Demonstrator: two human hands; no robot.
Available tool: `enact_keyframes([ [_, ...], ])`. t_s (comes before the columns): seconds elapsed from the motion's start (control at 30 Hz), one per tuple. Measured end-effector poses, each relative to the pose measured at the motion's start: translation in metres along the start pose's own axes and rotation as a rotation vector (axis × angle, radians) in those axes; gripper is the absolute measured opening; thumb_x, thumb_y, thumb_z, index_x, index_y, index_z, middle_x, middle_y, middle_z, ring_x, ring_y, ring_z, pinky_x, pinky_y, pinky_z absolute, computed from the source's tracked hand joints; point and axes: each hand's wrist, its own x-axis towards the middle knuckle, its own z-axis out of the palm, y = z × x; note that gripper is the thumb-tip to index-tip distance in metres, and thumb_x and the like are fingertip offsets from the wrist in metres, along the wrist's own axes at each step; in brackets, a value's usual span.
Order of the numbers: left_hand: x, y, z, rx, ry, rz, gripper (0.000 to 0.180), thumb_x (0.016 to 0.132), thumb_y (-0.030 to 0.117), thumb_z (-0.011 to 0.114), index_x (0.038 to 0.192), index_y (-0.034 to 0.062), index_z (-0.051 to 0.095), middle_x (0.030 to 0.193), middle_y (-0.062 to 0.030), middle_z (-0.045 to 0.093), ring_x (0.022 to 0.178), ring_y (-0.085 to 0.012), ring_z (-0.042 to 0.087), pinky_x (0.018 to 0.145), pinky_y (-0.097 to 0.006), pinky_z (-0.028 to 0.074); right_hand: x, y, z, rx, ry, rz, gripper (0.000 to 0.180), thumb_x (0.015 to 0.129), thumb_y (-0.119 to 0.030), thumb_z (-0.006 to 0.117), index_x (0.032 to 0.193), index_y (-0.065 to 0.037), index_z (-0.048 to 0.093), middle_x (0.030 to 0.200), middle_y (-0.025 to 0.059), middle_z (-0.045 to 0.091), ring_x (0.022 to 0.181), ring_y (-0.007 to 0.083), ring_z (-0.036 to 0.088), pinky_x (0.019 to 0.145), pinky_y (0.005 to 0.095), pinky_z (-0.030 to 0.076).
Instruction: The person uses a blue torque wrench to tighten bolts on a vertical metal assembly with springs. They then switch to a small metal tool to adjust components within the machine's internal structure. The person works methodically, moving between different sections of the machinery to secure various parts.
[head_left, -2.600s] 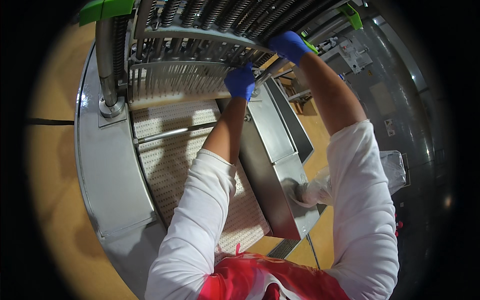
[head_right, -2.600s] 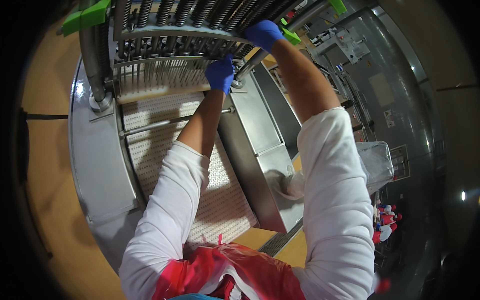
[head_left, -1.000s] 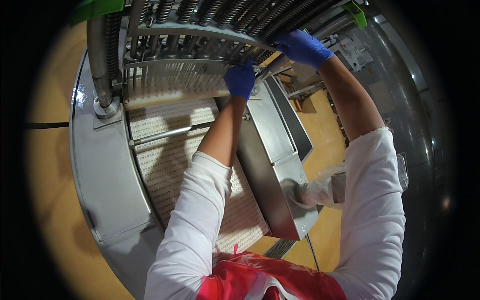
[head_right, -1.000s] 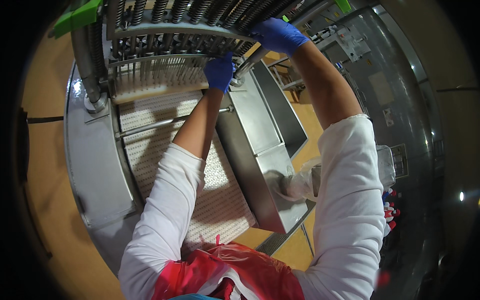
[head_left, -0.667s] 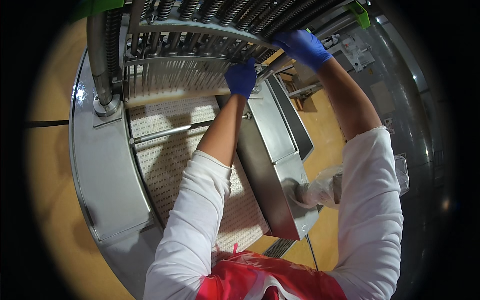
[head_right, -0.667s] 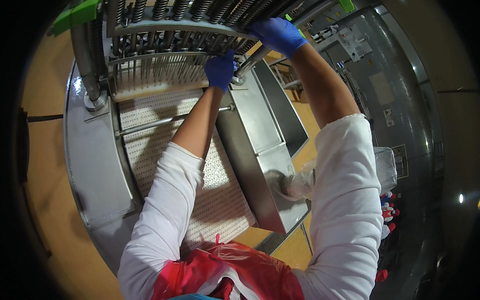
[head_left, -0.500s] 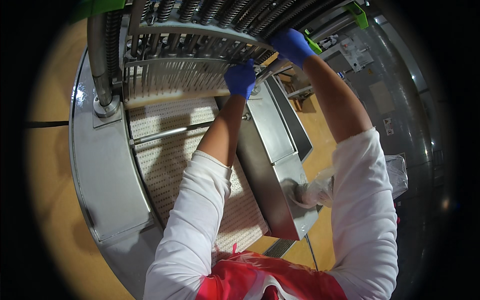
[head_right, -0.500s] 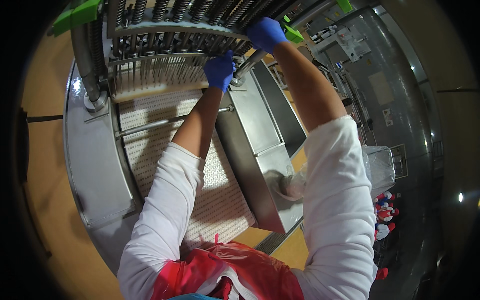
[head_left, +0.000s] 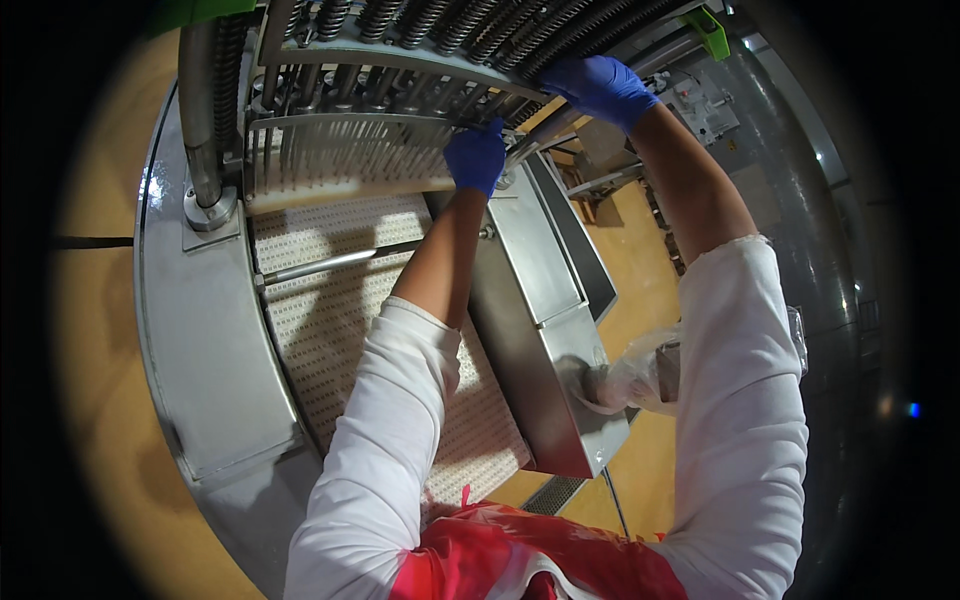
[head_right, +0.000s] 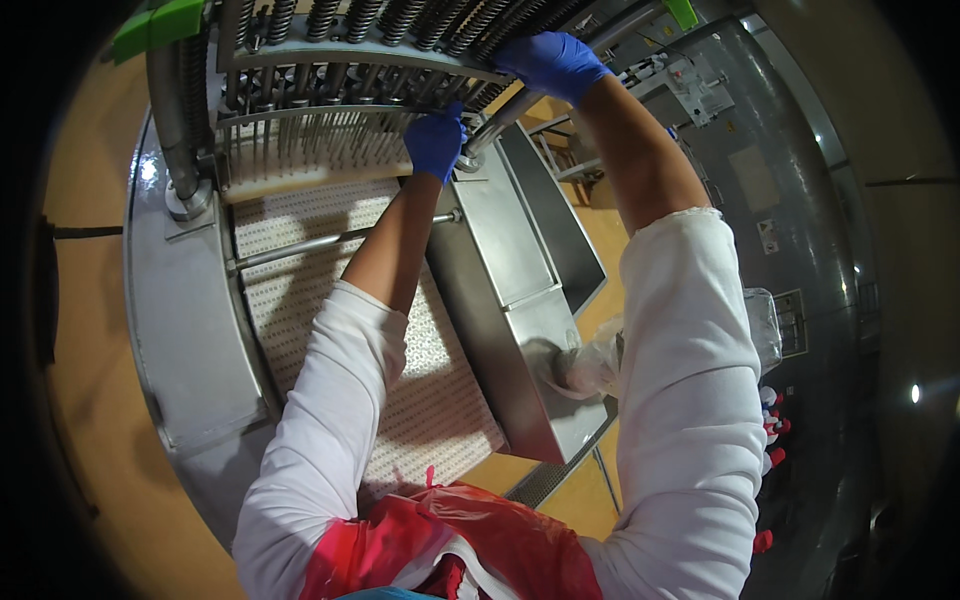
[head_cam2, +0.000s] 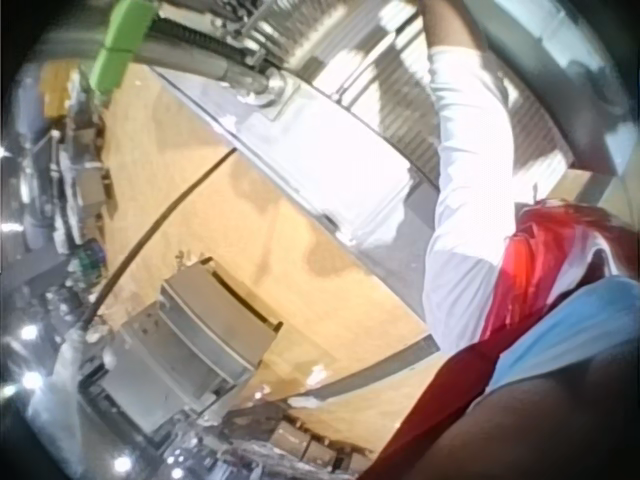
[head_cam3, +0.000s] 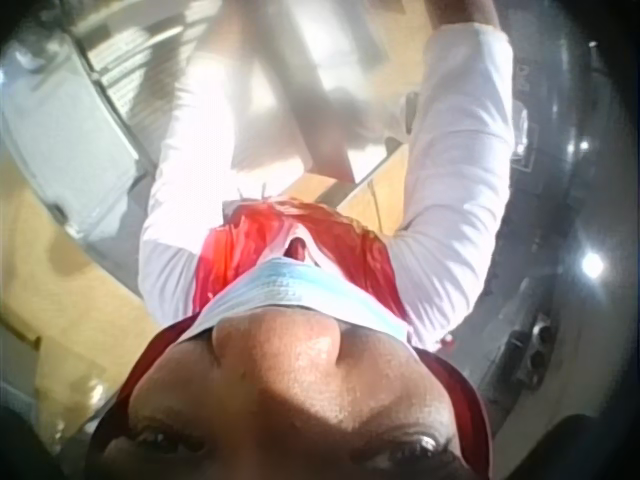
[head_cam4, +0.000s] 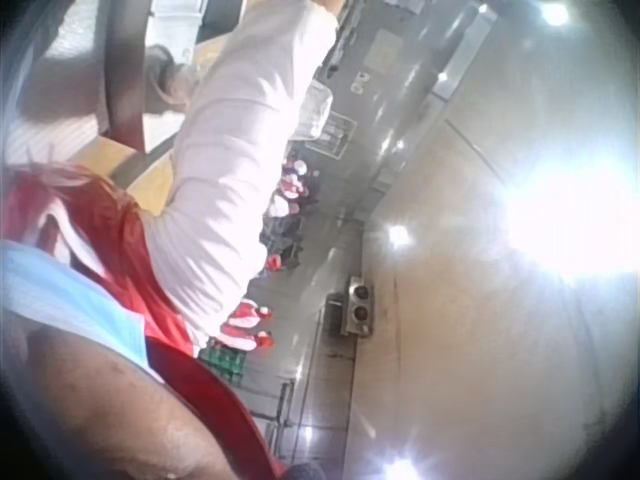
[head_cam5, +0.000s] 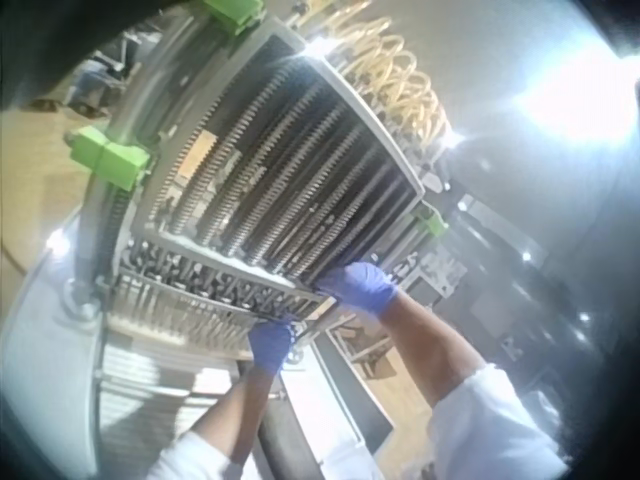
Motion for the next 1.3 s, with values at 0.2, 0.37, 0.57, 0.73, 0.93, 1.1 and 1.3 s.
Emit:
enact_keyframes([
  [0.2,-0.003,-0.001,-0.001,0.236,0.146,0.130,0.057,0.103,0.049,0.046,0.074,0.0074,0.072,0.068,-0.0105,0.071,0.064,-0.0276,0.069,0.065,-0.043,0.052,0.032,-0.043,0.009,-0.036,-0.039,0.548,0.024,0.079,-0.019,0.066,0.100,-0.010,0.075,0.086,0.0153,0.071,0.082,0.0350,0.070,0.077,0.0428,0.058],
  [0.37,-0.029,0.046,-0.025,0.263,-0.017,0.045,0.061,0.100,0.050,0.047,0.076,0.0017,0.075,0.080,-0.0207,0.072,0.082,-0.0389,0.070,0.080,-0.047,0.052,0.034,-0.009,0.027,-0.028,-0.326,0.565,0.025,0.080,-0.020,0.067,0.101,-0.010,0.075,0.085,0.0146,0.073,0.080,0.0332,0.072,0.075,0.0432,0.059],
  [0.57,-0.019,0.033,-0.027,0.068,0.030,-0.005,0.060,0.101,0.049,0.046,0.076,0.0025,0.074,0.081,-0.0202,0.072,0.083,-0.0375,0.070,0.080,-0.046,0.052,-0.005,-0.021,-0.014,-0.097,-0.002,0.012,0.023,0.091,-0.011,0.064,0.113,-0.015,0.071,0.097,0.0059,0.073,0.088,0.0274,0.071,0.073,0.0364,0.059],
  [0.73,-0.009,0.022,-0.011,0.392,-0.009,0.103,0.062,0.099,0.054,0.049,0.079,0.0008,0.075,0.084,-0.0214,0.072,0.087,-0.0375,0.070,0.082,-0.047,0.052,-0.003,0.012,0.011,0.035,-0.012,0.035,0.024,0.088,-0.020,0.065,0.111,-0.020,0.071,0.092,0.0101,0.072,0.082,0.0309,0.071,0.074,0.0409,0.058],
  [0.93,-0.010,0.019,-0.016,0.271,0.124,0.124,0.063,0.103,0.049,0.037,0.068,0.0111,0.073,0.072,-0.0146,0.072,0.073,-0.0351,0.069,0.073,-0.049,0.051,0.020,-0.022,0.011,-0.131,-0.168,0.312,0.022,0.083,-0.015,0.064,0.101,-0.012,0.075,0.091,0.0167,0.073,0.086,0.0348,0.072,0.076,0.0427,0.058],
  [1.1,-0.017,0.035,-0.027,0.190,0.041,0.059,0.057,0.100,0.046,0.048,0.075,0.0032,0.075,0.080,-0.0198,0.072,0.080,-0.0363,0.071,0.079,-0.046,0.053,0.037,-0.019,0.027,-0.074,-0.171,0.634,0.023,0.078,-0.013,0.062,0.094,-0.007,0.076,0.089,0.0205,0.073,0.089,0.0383,0.072,0.077,0.0445,0.058],
  [1.3,-0.019,0.033,-0.025,0.257,-0.015,0.102,0.062,0.103,0.047,0.040,0.076,0.0042,0.075,0.082,-0.0196,0.073,0.083,-0.0366,0.071,0.079,-0.047,0.053,0.035,-0.026,0.009,-0.035,-0.285,0.536,0.023,0.083,-0.011,0.060,0.101,-0.008,0.074,0.091,0.0177,0.072,0.086,0.0364,0.071,0.073,0.0430,0.058],
])
